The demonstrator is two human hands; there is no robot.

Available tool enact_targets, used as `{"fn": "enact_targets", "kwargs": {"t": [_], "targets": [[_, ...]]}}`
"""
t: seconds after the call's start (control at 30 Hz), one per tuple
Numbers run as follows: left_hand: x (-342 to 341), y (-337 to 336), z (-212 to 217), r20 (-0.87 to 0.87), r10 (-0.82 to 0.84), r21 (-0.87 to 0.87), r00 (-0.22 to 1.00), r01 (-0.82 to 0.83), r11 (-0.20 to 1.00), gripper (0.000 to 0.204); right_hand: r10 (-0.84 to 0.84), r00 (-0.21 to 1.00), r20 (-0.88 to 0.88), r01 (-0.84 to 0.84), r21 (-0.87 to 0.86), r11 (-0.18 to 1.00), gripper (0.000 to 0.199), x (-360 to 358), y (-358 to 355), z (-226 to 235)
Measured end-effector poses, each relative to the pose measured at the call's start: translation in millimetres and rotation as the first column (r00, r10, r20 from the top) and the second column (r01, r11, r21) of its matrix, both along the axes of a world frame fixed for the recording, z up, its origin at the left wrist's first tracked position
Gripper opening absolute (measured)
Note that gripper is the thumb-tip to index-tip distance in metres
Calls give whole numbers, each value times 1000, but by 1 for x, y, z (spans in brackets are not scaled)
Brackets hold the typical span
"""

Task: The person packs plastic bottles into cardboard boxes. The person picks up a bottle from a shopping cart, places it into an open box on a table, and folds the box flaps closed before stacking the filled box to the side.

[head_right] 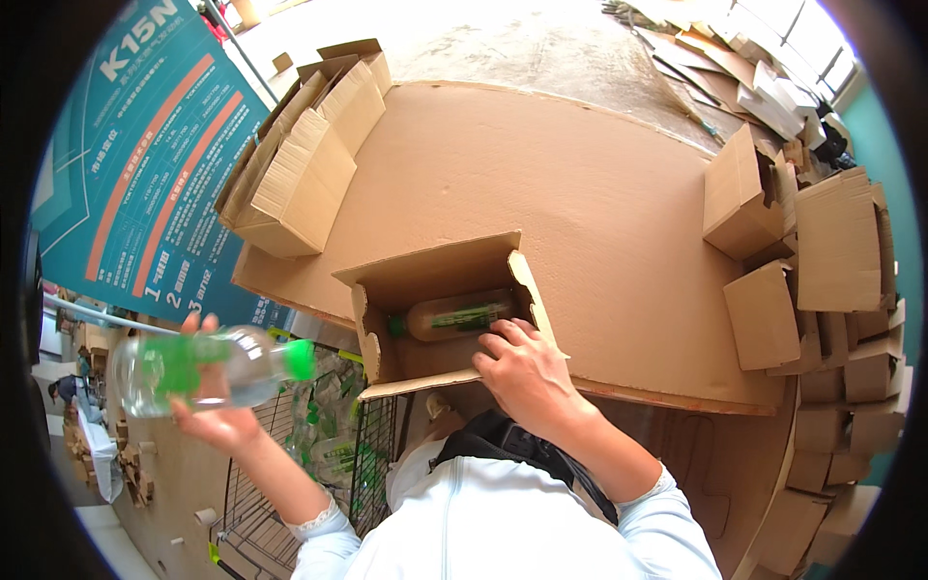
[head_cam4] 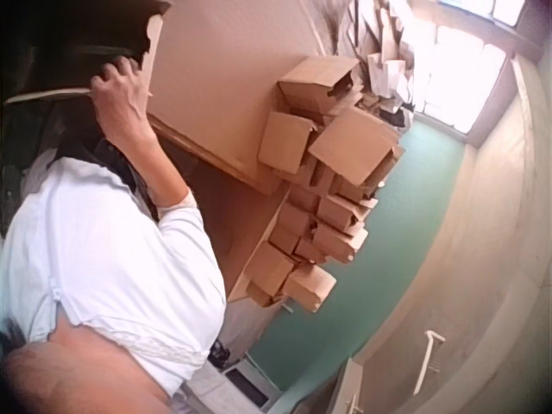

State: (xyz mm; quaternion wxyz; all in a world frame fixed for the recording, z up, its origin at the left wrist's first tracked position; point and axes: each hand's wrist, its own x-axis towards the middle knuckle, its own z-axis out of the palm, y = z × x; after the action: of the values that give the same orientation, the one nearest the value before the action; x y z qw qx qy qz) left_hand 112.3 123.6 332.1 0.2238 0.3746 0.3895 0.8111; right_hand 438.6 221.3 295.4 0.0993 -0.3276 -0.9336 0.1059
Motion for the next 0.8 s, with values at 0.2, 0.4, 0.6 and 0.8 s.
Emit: {"fn": "enact_targets", "kwargs": {"t": [0.2, 0.4, 0.6, 0.8], "targets": [[101, 97, 21, -597, -527, -618, 605, 73, 783, 77, -30, 989, -147, 38, 57, 998, 14, 4, -2, -18], [122, 155, -38, -372, -918, -912, -138, -127, 389, 73, 18, 962, -274, 21, 138, 990, 9, 3, 1, -25], [151, 184, -115, 97, -842, -983, -530, -184, 3, 33, 66, 956, -284, -24, 150, 988, 14, 2, 2, -30], [144, 164, -145, -45, -811, -977, -583, -145, 159, 22, 50, 954, -297, -7, 143, 990, 15, 4, 2, -29]]}}
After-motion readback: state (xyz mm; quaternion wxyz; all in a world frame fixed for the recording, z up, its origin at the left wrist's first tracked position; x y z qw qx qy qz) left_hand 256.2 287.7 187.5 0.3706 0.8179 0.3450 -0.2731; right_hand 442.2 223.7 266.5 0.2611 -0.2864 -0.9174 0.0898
